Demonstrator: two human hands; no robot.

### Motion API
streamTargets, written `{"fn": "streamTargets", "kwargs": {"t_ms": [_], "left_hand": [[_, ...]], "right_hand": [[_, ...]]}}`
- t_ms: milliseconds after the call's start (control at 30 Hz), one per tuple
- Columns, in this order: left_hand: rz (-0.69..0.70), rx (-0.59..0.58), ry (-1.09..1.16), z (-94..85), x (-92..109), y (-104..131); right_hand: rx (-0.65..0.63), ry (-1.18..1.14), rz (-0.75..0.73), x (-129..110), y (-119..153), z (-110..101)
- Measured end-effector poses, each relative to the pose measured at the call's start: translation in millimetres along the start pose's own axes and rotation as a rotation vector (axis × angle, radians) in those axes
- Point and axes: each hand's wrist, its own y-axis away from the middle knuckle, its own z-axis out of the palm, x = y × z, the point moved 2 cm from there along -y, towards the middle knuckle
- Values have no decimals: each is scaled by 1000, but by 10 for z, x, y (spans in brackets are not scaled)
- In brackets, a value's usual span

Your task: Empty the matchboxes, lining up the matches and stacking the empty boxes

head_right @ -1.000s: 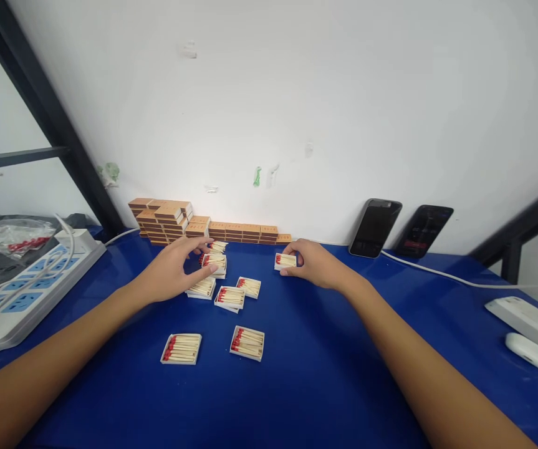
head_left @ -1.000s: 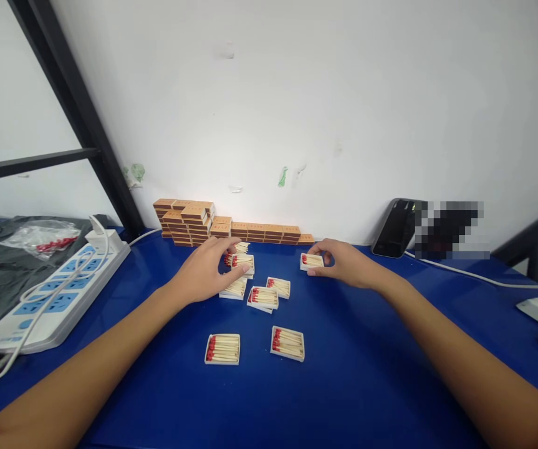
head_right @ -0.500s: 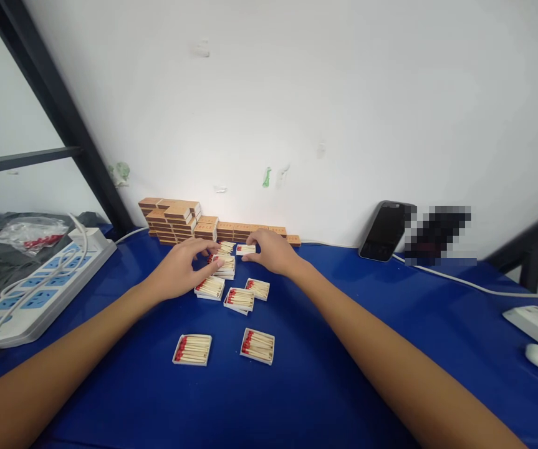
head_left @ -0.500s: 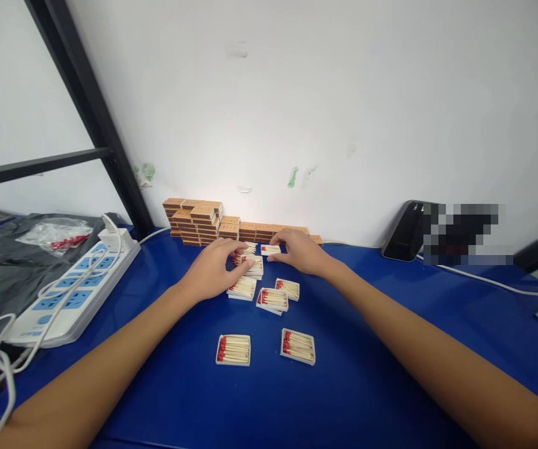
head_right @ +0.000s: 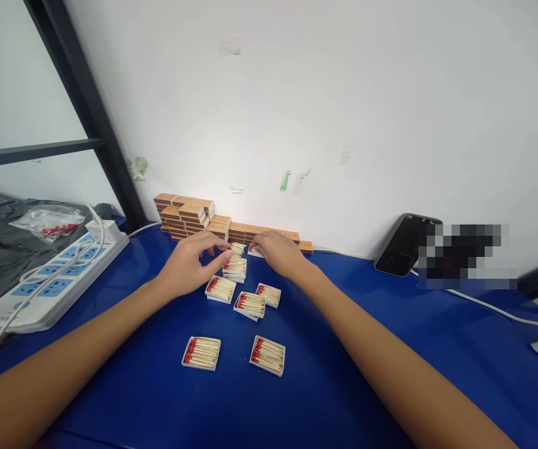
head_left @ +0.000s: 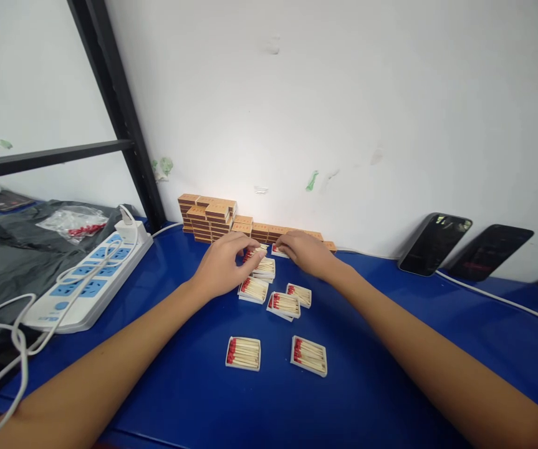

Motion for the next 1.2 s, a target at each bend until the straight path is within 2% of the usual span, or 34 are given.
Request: {"fn": "streamTargets", "kwargs": {"t_ms": [233,433,567,733,900,1067,1200], "left_hand": [[48,62,1,-38,38,1],[66,92,-11,-28,32,-2],[65,102,-4,-32,31,0],[60,103,-5,-42,38,4],[65,102,-20,-38,25,7],[64,101,-7,-43,25,15],[64,96,-12,-45,33,18]], "right_hand": [[16,36,41,-76,39,-24],[-72,77,72,-78,70,6],[-86,54,46,-45,70,31],[-34,43,45,-46,55,13],[51,211,88,-75,18,-66],[57,300,149,-29,13,-96],[59,317,97,-24,69,-66]]}}
